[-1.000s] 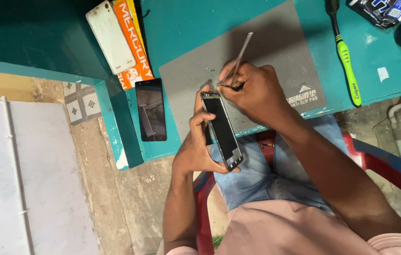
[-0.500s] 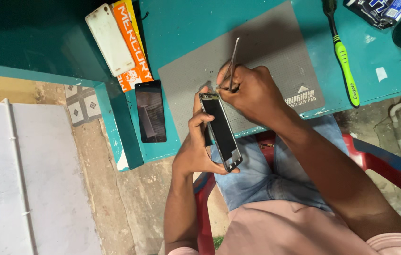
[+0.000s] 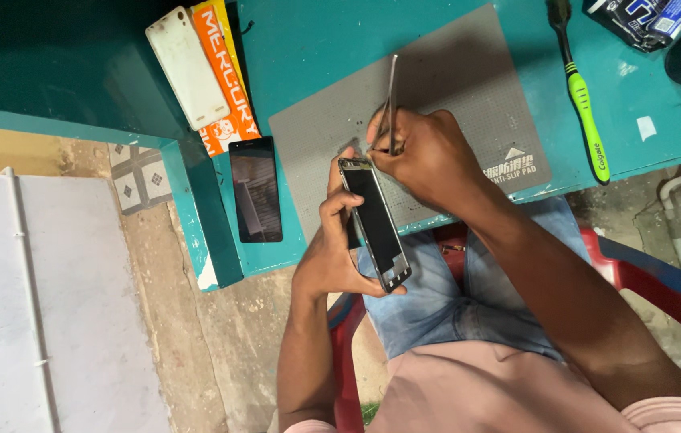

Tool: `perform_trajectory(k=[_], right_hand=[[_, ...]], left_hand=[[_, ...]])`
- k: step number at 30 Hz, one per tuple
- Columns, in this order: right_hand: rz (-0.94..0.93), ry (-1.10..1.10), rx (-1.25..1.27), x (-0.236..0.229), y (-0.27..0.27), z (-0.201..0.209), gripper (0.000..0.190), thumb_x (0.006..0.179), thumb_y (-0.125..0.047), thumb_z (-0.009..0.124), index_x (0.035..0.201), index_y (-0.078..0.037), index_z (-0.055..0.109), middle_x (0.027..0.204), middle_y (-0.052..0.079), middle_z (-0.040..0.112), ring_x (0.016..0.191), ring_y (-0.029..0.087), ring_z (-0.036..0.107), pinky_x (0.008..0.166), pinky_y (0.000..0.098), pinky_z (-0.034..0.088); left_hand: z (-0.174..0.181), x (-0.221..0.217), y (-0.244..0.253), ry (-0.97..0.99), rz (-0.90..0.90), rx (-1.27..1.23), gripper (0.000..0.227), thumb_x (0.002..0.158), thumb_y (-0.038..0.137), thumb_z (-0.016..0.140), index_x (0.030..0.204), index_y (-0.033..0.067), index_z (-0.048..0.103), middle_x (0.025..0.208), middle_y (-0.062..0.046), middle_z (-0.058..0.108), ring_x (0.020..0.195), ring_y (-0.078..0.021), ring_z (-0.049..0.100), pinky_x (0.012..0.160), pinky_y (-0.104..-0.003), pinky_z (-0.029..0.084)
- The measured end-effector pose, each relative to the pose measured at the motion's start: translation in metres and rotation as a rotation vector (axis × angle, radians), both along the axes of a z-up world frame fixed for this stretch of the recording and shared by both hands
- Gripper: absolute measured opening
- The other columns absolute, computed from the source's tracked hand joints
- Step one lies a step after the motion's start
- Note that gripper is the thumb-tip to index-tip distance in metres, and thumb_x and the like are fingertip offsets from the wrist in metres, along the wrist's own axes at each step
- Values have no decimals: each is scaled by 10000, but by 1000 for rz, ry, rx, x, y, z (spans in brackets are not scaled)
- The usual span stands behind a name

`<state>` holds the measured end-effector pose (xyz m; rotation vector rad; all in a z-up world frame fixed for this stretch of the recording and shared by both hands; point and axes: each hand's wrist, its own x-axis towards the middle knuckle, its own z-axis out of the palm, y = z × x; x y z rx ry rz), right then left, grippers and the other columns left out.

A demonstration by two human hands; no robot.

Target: The person uses tweezers to remove small components from a disassembled smartphone. They then apply glue from a tube along the edge of the phone's frame and attach a black back cover, pressing it into place.

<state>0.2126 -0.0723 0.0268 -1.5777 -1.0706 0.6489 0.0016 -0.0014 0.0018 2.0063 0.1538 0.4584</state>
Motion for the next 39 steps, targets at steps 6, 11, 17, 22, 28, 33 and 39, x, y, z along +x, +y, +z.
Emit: perform_trajectory(k=[6, 11, 17, 22, 28, 33, 39], right_hand=[[28, -64, 33, 2, -2, -4, 168, 841, -97, 769, 989, -32, 720, 750, 91, 748, 666, 189, 746, 623, 322, 566], [29, -12, -55, 0, -2, -3, 153, 857, -103, 757, 991, -39, 724, 700, 90, 738, 608, 194, 728, 595, 335, 548], [-8, -26, 20, -3, 0, -4, 160, 856, -101, 773, 985, -29, 713, 736, 85, 738, 637, 177, 736, 597, 322, 553], [20, -20, 30, 0, -1, -3, 155, 850, -94, 767, 984, -34, 718, 714, 90, 729, 617, 187, 730, 601, 326, 553], [12, -70, 34, -1, -1, -10, 163, 855, -100, 780, 991, -32, 720, 728, 105, 726, 637, 204, 728, 604, 337, 551], [50, 19, 46, 2, -4, -11, 171, 848, -93, 775, 998, -32, 720, 786, 88, 761, 716, 170, 772, 659, 300, 592], [-31, 127, 111, -1, -6, -11, 147, 882, -91, 792, 993, -32, 715, 852, 52, 776, 771, 79, 741, 657, 239, 578]], left_hand=[[-1, 5, 2, -39, -6, 41, 1327, 431, 347, 1059, 1445, 213, 213, 1700, -321, -8, 1609, -413, 213, 1282, -464, 339], [-2, 1, 1, -14, -1, 39, 1304, 483, 364, 1063, 1458, 219, 209, 1694, -330, -10, 1586, -426, 193, 1267, -452, 322], [-3, 1, 1, -6, 3, 11, 1282, 485, 396, 1057, 1436, 212, 218, 1706, -347, 0, 1563, -461, 195, 1263, -491, 319], [-3, 5, 4, -61, -7, 39, 1305, 464, 365, 1056, 1466, 226, 231, 1691, -328, 21, 1609, -464, 132, 1310, -499, 271], [-6, -1, 2, -21, 1, 9, 1304, 492, 395, 1066, 1474, 228, 224, 1698, -332, -10, 1594, -444, 171, 1276, -457, 299], [-2, 4, 2, -62, -4, -14, 1296, 481, 379, 1051, 1482, 236, 240, 1695, -315, 28, 1610, -429, 182, 1300, -452, 282], [-4, 0, 3, -36, -2, 24, 1339, 464, 377, 1062, 1499, 227, 227, 1731, -326, 8, 1608, -441, 158, 1297, -468, 274]])
